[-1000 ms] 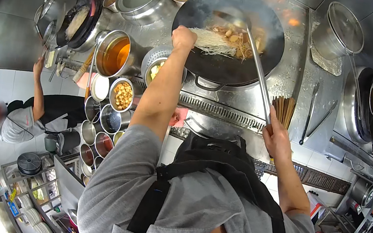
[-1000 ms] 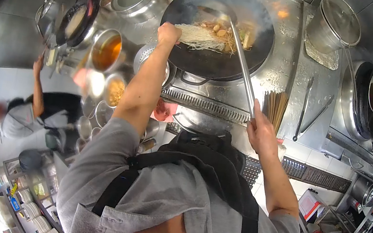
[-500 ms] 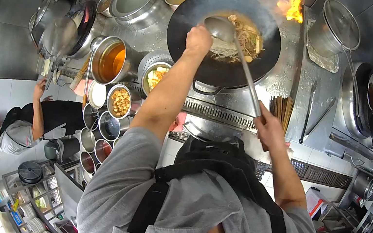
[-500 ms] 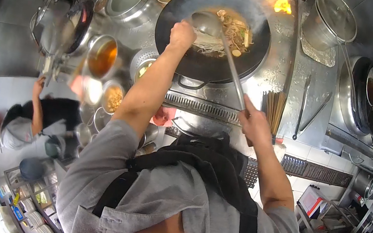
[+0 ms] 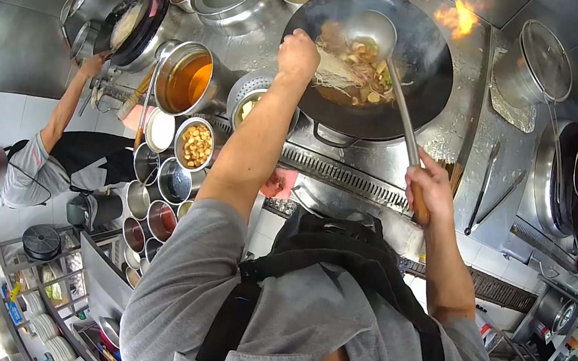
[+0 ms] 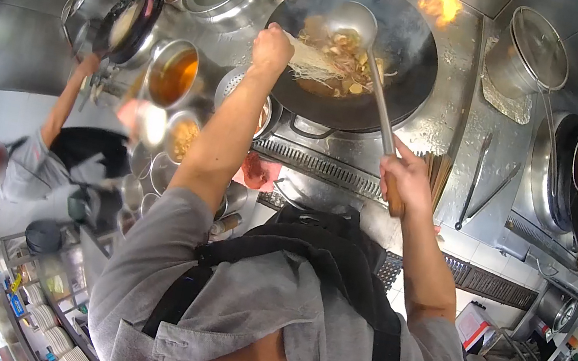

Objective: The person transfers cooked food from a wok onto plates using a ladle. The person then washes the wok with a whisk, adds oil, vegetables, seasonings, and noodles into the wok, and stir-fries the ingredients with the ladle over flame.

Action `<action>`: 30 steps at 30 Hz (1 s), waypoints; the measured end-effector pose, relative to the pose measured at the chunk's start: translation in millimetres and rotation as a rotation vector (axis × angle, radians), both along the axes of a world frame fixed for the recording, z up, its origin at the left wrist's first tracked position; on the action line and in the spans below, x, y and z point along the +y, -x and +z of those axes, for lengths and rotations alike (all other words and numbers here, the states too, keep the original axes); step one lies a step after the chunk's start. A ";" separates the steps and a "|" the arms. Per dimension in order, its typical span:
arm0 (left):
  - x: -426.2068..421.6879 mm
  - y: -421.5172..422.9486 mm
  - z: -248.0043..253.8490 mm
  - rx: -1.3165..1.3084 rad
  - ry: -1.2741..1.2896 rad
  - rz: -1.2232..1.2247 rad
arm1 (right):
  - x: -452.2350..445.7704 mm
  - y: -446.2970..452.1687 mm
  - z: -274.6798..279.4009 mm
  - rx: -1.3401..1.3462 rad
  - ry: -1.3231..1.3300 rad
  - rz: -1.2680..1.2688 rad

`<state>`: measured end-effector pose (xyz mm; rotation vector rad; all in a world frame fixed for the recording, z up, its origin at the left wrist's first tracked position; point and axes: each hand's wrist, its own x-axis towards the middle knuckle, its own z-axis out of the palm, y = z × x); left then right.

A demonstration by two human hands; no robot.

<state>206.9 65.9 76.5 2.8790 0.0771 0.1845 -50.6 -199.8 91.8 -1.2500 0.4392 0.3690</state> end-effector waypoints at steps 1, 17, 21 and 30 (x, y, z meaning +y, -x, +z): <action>1.0 -2.5 -6.5 0.005 -0.002 -0.004 | 0.4 10.2 7.2 0.005 -0.002 -0.004; -32.2 19.1 -10.0 -0.022 0.165 -0.002 | -19.1 47.4 8.1 -0.193 0.981 0.136; -28.4 24.5 -15.5 0.412 0.298 0.073 | -21.4 44.8 -32.1 -0.112 0.841 0.009; -39.6 41.4 -39.6 0.193 0.240 -0.018 | 12.3 42.1 -9.4 -0.002 0.021 -0.109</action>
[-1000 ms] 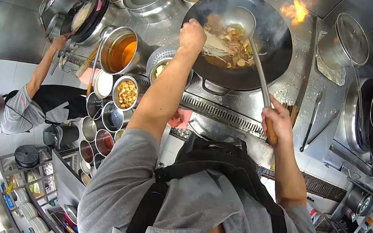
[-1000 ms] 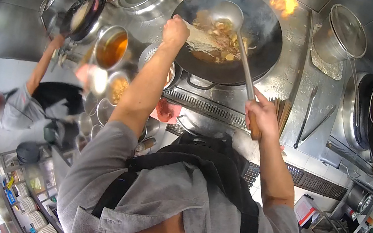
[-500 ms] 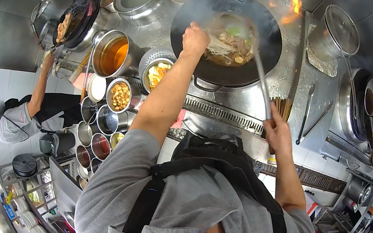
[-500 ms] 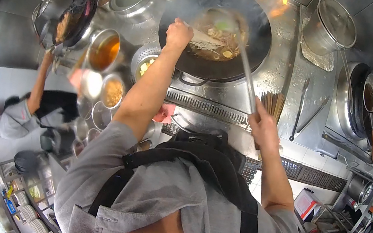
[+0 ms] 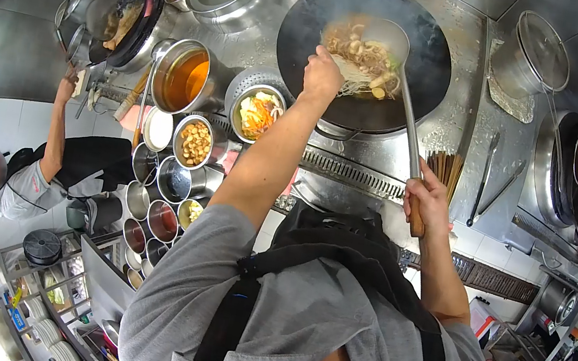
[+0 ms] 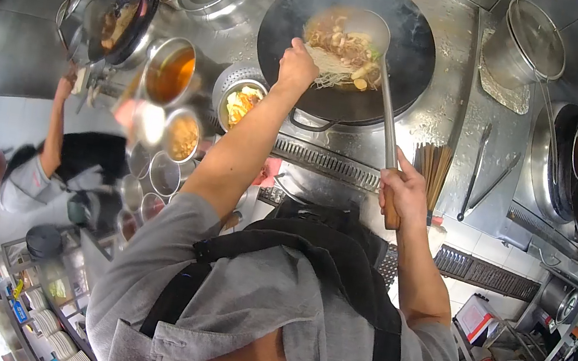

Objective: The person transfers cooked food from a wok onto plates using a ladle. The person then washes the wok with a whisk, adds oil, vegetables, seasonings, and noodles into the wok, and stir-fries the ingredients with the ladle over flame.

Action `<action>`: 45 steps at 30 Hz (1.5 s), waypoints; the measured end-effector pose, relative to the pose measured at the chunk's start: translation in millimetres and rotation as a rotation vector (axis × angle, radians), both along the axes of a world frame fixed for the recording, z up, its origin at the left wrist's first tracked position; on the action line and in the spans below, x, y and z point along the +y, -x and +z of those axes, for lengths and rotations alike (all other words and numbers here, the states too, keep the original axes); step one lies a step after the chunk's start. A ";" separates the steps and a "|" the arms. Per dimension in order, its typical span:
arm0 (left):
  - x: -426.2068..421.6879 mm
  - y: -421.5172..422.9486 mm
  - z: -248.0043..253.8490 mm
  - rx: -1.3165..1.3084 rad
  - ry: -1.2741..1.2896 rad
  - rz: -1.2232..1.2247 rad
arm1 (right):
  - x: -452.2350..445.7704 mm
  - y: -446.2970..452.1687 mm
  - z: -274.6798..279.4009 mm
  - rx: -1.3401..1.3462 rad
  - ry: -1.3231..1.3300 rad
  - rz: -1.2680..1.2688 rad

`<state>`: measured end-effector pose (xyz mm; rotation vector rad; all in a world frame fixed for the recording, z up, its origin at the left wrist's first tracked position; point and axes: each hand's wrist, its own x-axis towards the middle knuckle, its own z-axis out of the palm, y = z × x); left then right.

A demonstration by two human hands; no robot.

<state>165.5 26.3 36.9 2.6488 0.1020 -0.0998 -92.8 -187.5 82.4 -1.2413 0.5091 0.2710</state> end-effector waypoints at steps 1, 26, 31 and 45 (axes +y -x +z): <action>-4.3 3.6 1.6 0.004 0.003 -0.002 | -2.0 2.9 1.1 -0.023 0.032 0.019; 0.3 -56.9 -16.0 0.109 -0.042 -0.004 | 6.1 31.7 -13.6 -0.124 0.918 0.436; 20.2 -54.6 -22.3 0.078 -0.070 -0.048 | 4.5 15.9 9.2 -0.150 0.885 0.382; 15.8 -28.7 -66.6 0.104 -0.331 -0.561 | 10.6 10.6 31.5 -0.184 0.961 0.375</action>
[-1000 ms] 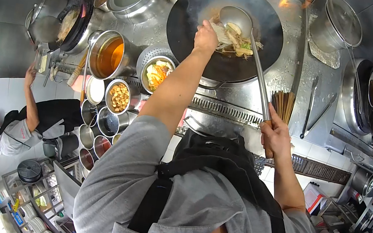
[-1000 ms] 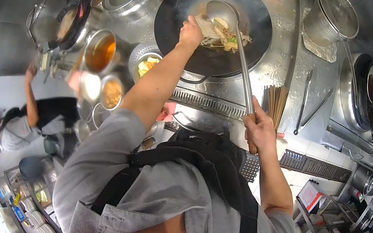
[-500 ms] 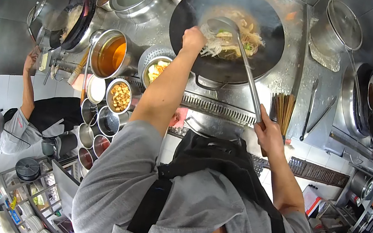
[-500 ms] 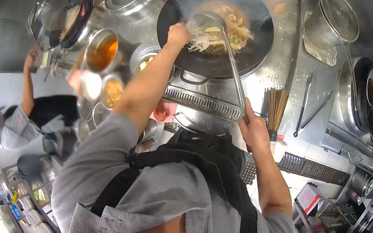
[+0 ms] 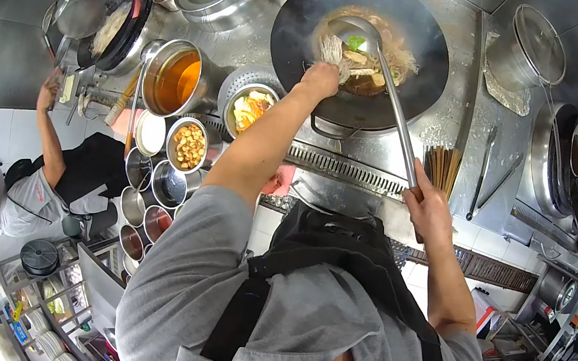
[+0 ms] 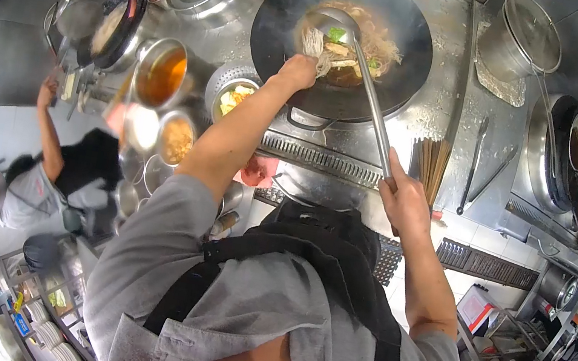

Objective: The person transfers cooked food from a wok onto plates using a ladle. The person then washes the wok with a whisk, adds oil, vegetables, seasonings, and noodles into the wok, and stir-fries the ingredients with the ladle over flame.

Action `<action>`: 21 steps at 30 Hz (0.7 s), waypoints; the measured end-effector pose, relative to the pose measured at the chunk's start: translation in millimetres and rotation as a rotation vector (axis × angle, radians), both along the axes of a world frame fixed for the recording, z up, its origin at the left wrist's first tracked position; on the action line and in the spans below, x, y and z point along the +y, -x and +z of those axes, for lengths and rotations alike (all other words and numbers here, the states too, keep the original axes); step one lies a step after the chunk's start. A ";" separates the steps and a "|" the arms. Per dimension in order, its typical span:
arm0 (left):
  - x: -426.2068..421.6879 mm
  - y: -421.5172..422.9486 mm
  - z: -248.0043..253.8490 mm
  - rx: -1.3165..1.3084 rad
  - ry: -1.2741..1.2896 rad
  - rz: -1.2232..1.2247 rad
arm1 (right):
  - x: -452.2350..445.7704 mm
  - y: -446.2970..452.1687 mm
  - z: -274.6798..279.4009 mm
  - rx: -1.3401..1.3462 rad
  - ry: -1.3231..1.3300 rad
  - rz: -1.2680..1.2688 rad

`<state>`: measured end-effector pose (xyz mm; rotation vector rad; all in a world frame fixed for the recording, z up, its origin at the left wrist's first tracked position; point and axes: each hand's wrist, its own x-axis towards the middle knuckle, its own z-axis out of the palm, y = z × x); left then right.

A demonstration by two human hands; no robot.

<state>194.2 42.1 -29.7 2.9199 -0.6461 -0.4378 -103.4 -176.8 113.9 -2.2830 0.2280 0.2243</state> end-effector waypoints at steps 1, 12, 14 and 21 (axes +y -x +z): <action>4.4 -1.6 1.8 0.034 -0.001 -0.065 | 0.2 -1.6 5.9 0.008 0.013 0.000; 73.4 78.7 109.0 -0.092 0.461 -0.161 | -25.8 7.7 8.8 -0.071 0.150 0.057; 99.7 102.1 127.3 -0.066 0.555 0.089 | -25.3 12.0 14.1 -0.072 0.134 0.078; 148.5 140.9 118.7 -0.141 0.572 0.281 | -41.0 5.7 -24.2 -0.136 0.323 0.335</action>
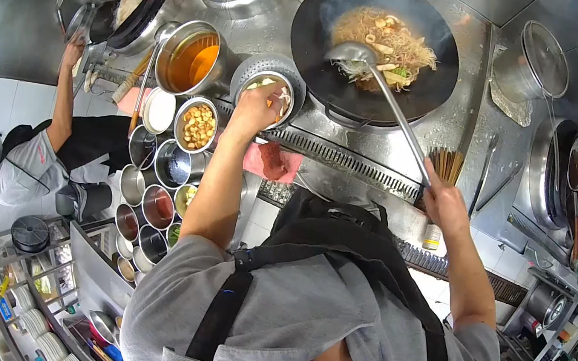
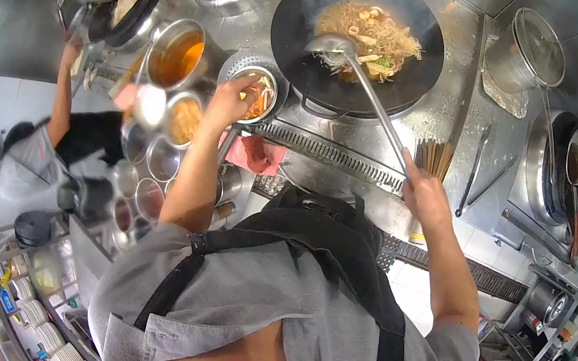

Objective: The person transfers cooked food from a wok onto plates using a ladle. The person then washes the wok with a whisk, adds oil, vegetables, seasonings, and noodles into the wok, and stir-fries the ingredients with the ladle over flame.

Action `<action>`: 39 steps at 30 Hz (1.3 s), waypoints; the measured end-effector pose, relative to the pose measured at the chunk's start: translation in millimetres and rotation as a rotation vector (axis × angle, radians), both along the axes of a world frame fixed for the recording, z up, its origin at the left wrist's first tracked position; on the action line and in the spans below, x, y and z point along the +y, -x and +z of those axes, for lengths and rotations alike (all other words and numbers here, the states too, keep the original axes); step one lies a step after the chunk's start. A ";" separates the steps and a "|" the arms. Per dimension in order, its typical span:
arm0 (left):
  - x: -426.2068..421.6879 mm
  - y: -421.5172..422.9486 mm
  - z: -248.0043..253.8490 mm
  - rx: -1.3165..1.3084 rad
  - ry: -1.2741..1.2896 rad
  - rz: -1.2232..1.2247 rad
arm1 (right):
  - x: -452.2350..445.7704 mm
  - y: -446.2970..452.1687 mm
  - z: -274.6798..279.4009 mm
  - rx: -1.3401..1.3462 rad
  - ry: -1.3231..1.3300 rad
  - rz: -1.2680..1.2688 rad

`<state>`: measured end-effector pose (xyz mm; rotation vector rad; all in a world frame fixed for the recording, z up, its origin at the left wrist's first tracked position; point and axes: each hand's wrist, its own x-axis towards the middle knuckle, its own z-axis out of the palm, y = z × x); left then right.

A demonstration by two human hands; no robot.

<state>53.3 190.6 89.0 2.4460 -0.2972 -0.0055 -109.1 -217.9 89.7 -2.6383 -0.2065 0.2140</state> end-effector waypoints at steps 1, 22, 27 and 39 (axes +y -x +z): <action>4.1 7.5 -1.9 0.000 0.002 0.004 | 3.0 1.2 13.2 0.000 0.002 0.004; -90.6 68.2 -40.5 -0.026 0.147 -0.119 | 14.0 -32.7 -13.4 0.047 -0.364 -0.583; -93.7 74.2 -53.1 -0.073 0.121 -0.141 | 47.4 -44.8 7.4 0.322 -1.154 -0.777; -82.6 69.9 -41.5 -0.035 0.133 -0.197 | 36.8 10.7 16.5 -0.004 -0.152 -0.149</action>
